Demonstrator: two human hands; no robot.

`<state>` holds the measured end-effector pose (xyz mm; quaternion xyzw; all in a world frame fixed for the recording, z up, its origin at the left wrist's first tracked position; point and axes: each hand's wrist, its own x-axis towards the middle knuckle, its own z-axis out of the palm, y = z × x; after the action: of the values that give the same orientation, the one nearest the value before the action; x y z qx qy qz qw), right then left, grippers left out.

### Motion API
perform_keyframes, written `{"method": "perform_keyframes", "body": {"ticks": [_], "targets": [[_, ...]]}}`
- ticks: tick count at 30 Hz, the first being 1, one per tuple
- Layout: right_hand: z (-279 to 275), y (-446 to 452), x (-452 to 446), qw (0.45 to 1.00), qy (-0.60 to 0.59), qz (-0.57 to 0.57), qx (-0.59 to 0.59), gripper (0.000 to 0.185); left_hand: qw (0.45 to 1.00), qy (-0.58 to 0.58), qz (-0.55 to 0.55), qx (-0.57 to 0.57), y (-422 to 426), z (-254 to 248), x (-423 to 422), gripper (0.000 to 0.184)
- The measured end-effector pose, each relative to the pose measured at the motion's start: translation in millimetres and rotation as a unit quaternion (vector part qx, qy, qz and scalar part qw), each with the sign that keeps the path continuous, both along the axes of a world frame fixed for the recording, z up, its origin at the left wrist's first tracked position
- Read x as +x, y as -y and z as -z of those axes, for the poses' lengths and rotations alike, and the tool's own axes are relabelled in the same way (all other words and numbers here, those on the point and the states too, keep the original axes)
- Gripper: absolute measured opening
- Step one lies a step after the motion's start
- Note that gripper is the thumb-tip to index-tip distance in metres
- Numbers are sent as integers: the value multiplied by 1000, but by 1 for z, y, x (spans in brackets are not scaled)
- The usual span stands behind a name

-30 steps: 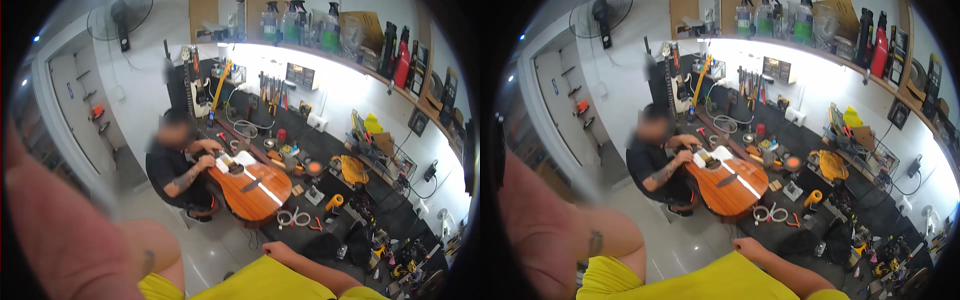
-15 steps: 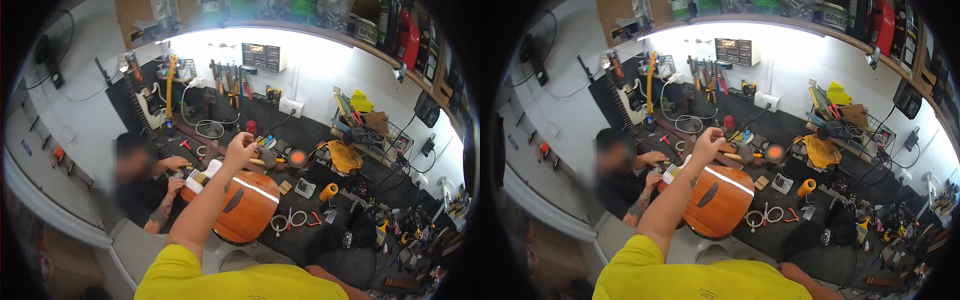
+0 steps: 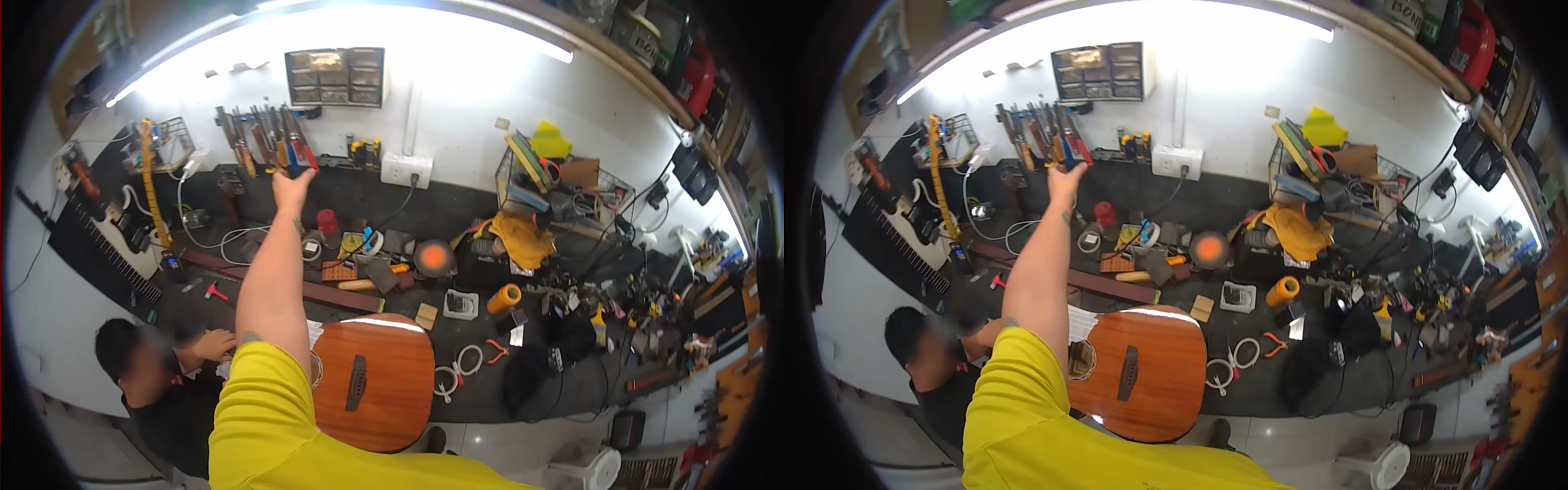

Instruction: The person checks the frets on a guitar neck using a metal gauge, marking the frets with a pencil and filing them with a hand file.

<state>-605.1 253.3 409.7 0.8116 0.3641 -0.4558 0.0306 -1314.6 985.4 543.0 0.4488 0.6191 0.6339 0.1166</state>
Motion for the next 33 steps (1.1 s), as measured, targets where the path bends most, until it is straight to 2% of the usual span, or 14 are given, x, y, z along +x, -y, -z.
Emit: {"method": "perform_keyframes", "body": {"ticks": [1,2,3,9,13,15,19,21,22,24,25,27,31,33], "targets": [[-1,5,-4,1000,3,11,-3,32,1000,13,2,-28,23,-36,14,101],[-3,8,-9,1000,3,22,-4,32,997,-18,-61,-33,4,-32,11,116],[-4,11,-13,999,5,30,-8,32,997,-21,-42,-53,10,-49,15,130],[-6,11,-30,998,4,55,-20,31,985,-47,-65,-152,-10,-58,22,142],[-8,10,-39,998,5,65,-19,31,975,-58,-102,-190,-11,-71,37,140],[-8,11,-44,998,3,68,-17,31,963,-43,-140,-227,-9,-75,41,131],[-9,11,-52,997,1,71,-15,31,963,-21,-151,-221,-1,-77,47,120],[-10,10,-56,997,-1,74,-13,31,958,-36,-170,-229,6,-81,49,103],[-11,9,-58,997,0,73,-13,30,958,-34,-170,-228,7,-81,46,103],[-12,8,-61,997,1,76,-14,30,961,-36,-172,-215,6,-81,41,76],[-12,8,-63,997,0,77,-14,30,961,-36,-172,-215,5,-80,38,76],[-11,10,-67,997,0,79,-15,30,967,-50,-167,-185,4,-77,33,52],[-9,11,-73,997,-2,78,-10,30,965,-100,-165,-176,-4,-65,20,41],[-9,20,-77,997,-4,81,-2,30,971,-125,-162,-120,-13,-56,11,36]]}}
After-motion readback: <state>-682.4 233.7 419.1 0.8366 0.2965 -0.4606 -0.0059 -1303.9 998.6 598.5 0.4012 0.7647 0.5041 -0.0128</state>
